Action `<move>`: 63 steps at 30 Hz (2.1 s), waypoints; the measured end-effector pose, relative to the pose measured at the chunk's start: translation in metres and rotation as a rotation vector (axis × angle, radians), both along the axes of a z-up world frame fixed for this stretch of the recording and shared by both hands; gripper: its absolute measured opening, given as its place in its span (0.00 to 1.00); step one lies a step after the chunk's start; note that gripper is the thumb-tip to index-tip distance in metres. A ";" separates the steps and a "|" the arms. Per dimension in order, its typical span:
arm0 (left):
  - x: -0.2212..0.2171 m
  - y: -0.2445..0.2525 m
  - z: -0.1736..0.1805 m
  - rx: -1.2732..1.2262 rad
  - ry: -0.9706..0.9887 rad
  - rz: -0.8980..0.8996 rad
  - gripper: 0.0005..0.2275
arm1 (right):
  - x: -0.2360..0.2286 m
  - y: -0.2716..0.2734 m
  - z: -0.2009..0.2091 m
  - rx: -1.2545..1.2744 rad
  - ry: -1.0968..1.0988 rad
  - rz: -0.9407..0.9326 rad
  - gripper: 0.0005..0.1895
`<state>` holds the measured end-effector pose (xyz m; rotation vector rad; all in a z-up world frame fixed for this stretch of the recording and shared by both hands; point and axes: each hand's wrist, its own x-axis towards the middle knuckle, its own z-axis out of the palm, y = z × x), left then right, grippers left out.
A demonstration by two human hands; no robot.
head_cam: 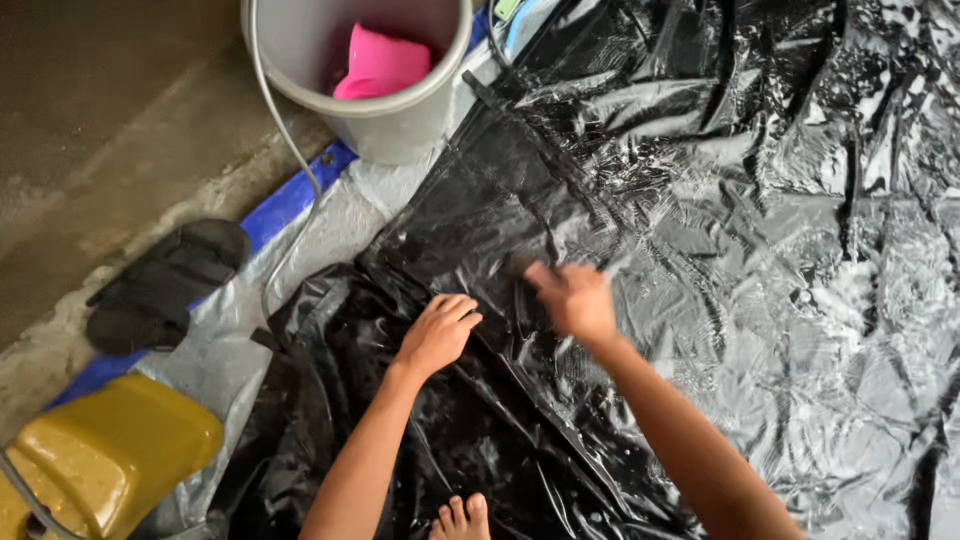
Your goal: The person cleans a large black plastic sheet spread on the floor by scrubbing it with a brush and soapy water, moving across different sections of the material.
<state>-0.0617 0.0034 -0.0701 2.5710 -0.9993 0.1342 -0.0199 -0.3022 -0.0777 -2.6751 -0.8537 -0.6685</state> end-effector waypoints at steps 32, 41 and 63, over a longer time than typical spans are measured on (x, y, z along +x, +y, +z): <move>-0.032 -0.048 -0.001 0.043 0.008 -0.019 0.14 | -0.038 -0.048 0.005 -0.057 -0.123 0.140 0.22; -0.029 0.009 0.010 -0.002 -0.156 0.307 0.14 | 0.012 -0.020 -0.001 -0.033 0.130 -0.305 0.33; -0.103 0.103 0.012 0.400 0.083 1.043 0.32 | 0.066 0.120 0.030 -0.101 0.659 -0.008 0.41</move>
